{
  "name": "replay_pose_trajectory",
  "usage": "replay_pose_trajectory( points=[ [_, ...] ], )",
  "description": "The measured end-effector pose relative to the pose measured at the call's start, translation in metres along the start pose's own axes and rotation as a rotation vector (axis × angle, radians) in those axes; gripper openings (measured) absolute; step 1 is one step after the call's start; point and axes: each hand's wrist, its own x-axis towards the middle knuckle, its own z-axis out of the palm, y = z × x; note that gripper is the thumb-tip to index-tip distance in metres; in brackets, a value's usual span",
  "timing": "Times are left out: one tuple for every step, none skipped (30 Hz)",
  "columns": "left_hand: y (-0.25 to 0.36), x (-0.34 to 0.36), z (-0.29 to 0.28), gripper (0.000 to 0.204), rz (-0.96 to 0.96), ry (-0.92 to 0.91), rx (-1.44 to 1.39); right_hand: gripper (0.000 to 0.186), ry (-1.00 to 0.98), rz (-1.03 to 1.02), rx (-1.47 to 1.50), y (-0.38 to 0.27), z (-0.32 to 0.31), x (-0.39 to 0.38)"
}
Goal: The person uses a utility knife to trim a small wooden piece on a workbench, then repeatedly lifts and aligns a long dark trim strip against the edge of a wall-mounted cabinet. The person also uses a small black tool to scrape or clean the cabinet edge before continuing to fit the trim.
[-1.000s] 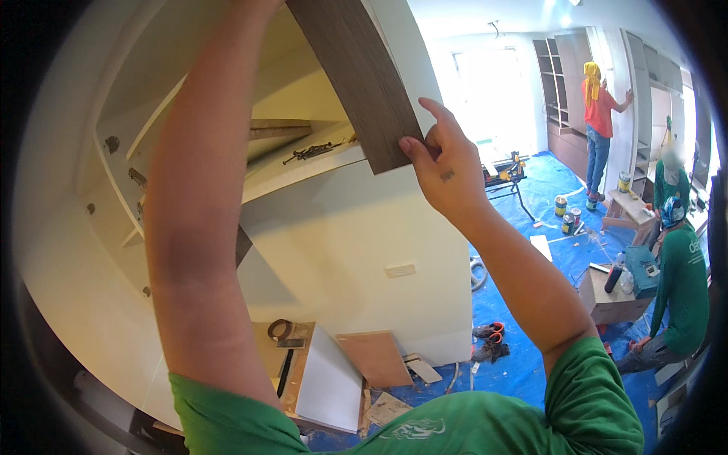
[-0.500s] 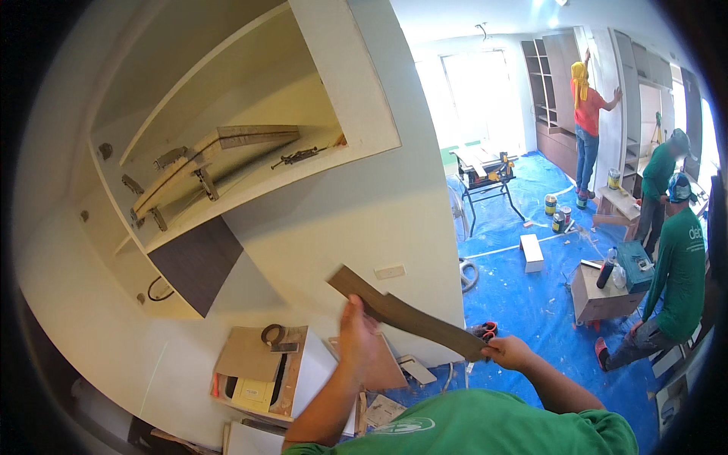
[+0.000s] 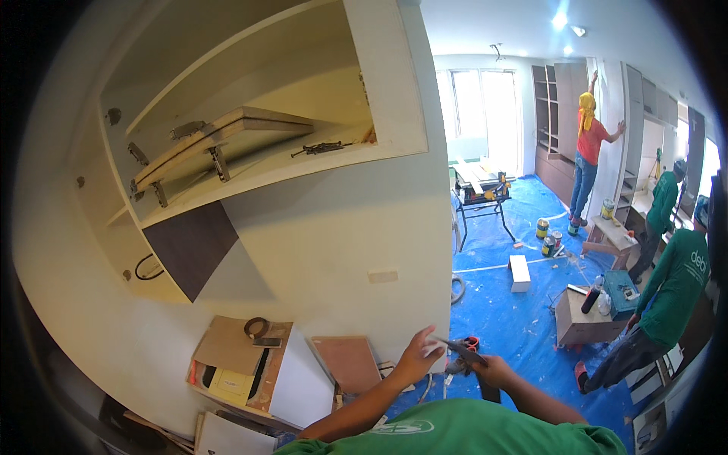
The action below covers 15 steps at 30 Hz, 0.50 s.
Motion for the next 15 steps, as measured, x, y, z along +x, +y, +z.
replay_pose_trajectory(
  points=[
    [-0.021, -0.010, -0.010, 0.033, -0.105, -0.048, 0.021, 0.022, 0.036, 0.081, -0.016, 0.013, -0.008, -0.011],
    [-0.044, -0.022, -0.022, 0.034, -0.213, -0.095, 0.043, 0.023, 0.071, 0.162, -0.030, 0.032, -0.014, -0.023],
    [-0.076, -0.039, -0.033, 0.041, -0.278, -0.203, 0.076, 0.023, 0.109, 0.173, -0.121, 0.063, -0.018, -0.032],
    [-0.098, -0.051, -0.044, 0.048, -0.344, -0.318, 0.110, 0.024, 0.150, 0.187, -0.209, 0.103, -0.021, -0.044],
    [-0.092, -0.064, -0.049, 0.055, -0.539, -0.378, 0.184, 0.025, 0.132, 0.208, -0.291, 0.142, -0.025, -0.058],
    [-0.097, -0.077, -0.050, 0.061, -0.604, -0.446, 0.173, 0.028, 0.113, 0.230, -0.375, 0.174, -0.029, -0.074],
    [-0.102, -0.090, -0.050, 0.066, -0.669, -0.514, 0.164, 0.028, 0.042, 0.312, -0.469, 0.198, -0.030, -0.090],
    [-0.140, -0.111, -0.050, 0.069, -0.600, -0.591, 0.076, 0.029, -0.030, 0.395, -0.558, 0.217, -0.029, -0.105],
    [-0.138, -0.113, -0.052, 0.070, -0.574, -0.676, -0.001, 0.029, -0.033, 0.445, -0.484, 0.242, -0.024, -0.125],
    [-0.136, -0.120, -0.055, 0.071, -0.556, -0.747, -0.088, 0.030, -0.047, 0.485, -0.417, 0.261, -0.021, -0.141],
    [-0.077, -0.107, -0.065, 0.070, -0.579, -0.814, -0.170, 0.031, -0.059, 0.520, -0.351, 0.277, -0.020, -0.150],
    [-0.023, -0.089, -0.079, 0.069, -0.597, -0.874, -0.261, 0.031, -0.091, 0.521, -0.396, 0.280, -0.022, -0.150],
    [0.007, -0.068, -0.099, 0.066, -0.558, -0.824, -0.406, 0.031, -0.120, 0.530, -0.435, 0.290, -0.021, -0.150],
    [0.036, -0.040, -0.114, 0.063, -0.524, -0.783, -0.547, 0.031, -0.143, 0.549, -0.465, 0.302, -0.015, -0.151],
    [0.097, -0.014, -0.113, 0.058, -0.264, -0.599, -0.231, 0.031, -0.167, 0.568, -0.497, 0.312, -0.010, -0.152]
  ],
)
